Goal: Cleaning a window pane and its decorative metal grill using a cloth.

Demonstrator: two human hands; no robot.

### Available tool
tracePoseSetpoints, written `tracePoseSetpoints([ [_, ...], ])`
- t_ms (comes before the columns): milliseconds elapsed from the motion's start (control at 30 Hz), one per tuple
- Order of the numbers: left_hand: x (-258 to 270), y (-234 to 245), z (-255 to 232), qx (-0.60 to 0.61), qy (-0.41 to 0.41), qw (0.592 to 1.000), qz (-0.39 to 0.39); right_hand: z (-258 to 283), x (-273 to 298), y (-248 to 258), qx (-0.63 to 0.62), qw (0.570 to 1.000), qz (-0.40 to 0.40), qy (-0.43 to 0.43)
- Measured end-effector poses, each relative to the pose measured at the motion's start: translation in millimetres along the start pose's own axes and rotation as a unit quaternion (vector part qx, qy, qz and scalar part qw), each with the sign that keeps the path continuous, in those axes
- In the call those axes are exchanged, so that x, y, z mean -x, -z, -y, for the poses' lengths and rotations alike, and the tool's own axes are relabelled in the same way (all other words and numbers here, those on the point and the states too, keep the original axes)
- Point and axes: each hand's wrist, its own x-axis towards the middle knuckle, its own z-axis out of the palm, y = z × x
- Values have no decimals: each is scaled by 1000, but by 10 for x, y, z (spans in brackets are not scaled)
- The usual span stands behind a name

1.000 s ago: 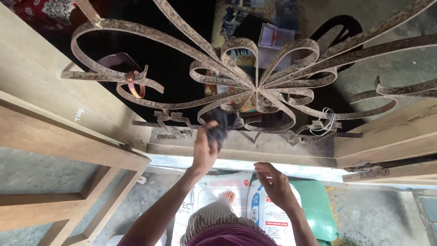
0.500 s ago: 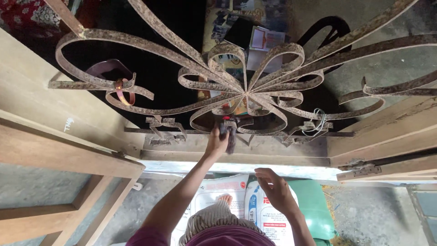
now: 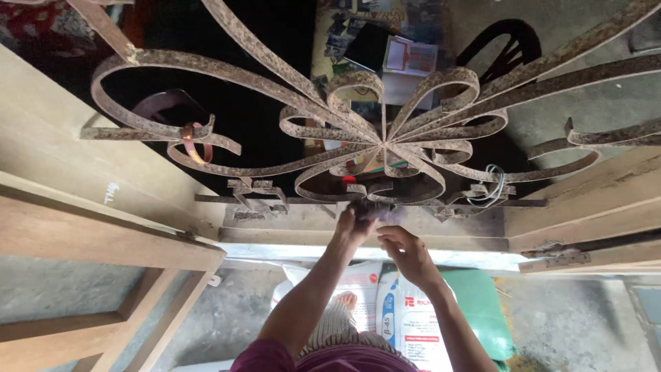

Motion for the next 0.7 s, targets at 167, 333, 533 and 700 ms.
tracePoseSetpoints([
  [167,207,-271,-41,17,8,980,-200,-445,176,84,-42,996,-22,-79],
  [333,1082,-714,-212,66,25,985,-159,-769,252,147,-83,980,-30,-176],
  [533,147,20,-307,108,-13,975,-193,-323,78,-34,-58,991,29,-120],
  [700,630,-789,-309,95,12,994,-48,-355,83,12,-45,991,35,-122],
])
